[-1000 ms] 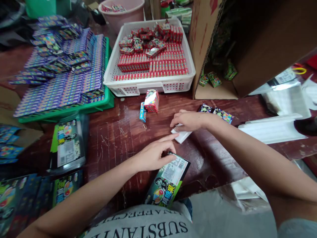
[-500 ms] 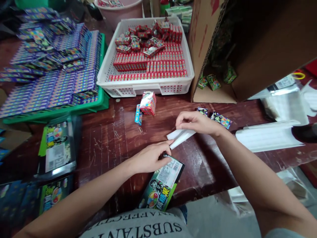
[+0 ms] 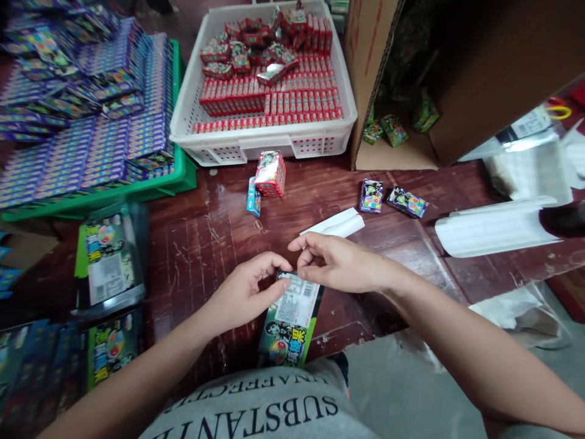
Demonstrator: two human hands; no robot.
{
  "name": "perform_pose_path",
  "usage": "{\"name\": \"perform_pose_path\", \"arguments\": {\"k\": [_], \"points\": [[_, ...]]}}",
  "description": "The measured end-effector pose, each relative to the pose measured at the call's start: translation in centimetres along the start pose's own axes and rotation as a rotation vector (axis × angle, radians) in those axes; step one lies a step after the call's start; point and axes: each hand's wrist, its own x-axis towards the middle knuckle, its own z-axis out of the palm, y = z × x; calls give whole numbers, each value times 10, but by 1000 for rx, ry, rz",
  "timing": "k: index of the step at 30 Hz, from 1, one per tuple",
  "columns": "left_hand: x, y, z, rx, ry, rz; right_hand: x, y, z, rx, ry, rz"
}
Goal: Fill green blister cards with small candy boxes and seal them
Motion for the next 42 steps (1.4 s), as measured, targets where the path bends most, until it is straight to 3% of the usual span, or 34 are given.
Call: {"name": "perform_pose_path", "arguments": {"k": [6,10,13,20,22,25,27,30,33,36,39,42], "points": [[-4,0,0,-40,12,-5,-4,7,13,-225,151,-17],[-8,-5,-3,-81,20,-13,-17,14,36,-697,454,-213],[-11,-8,-6,-151,9,-10,-22,21,54,-936,551,-331],[-9,-31,-6,-415,-24,-43,-13,33,71,-800,534,-250],[-12,-45,-17,-469,84,-70,-19,37,74,-701,613,-295],[-25,-63,-39,-606,478,-159,-35,52,86,-447,926,-372],[-37,-66,-47,-723,717,-201,-40,64,100,-274,1110,-339],[-53,-58,-35,-828,830,-200,-31,74,126,29,1163,-225],[-69,-51,-12,-828,733,-227,-11,71,133,289,1159,-271],[-76,-57,-3,-662,535,-254,-3,62,117,281,1150,-417],[-68,-59,3,-443,360,-172,-10,53,101,135,957,-512],[-58,-49,12,-394,343,-27,-21,47,93,-78,766,-523]]}}
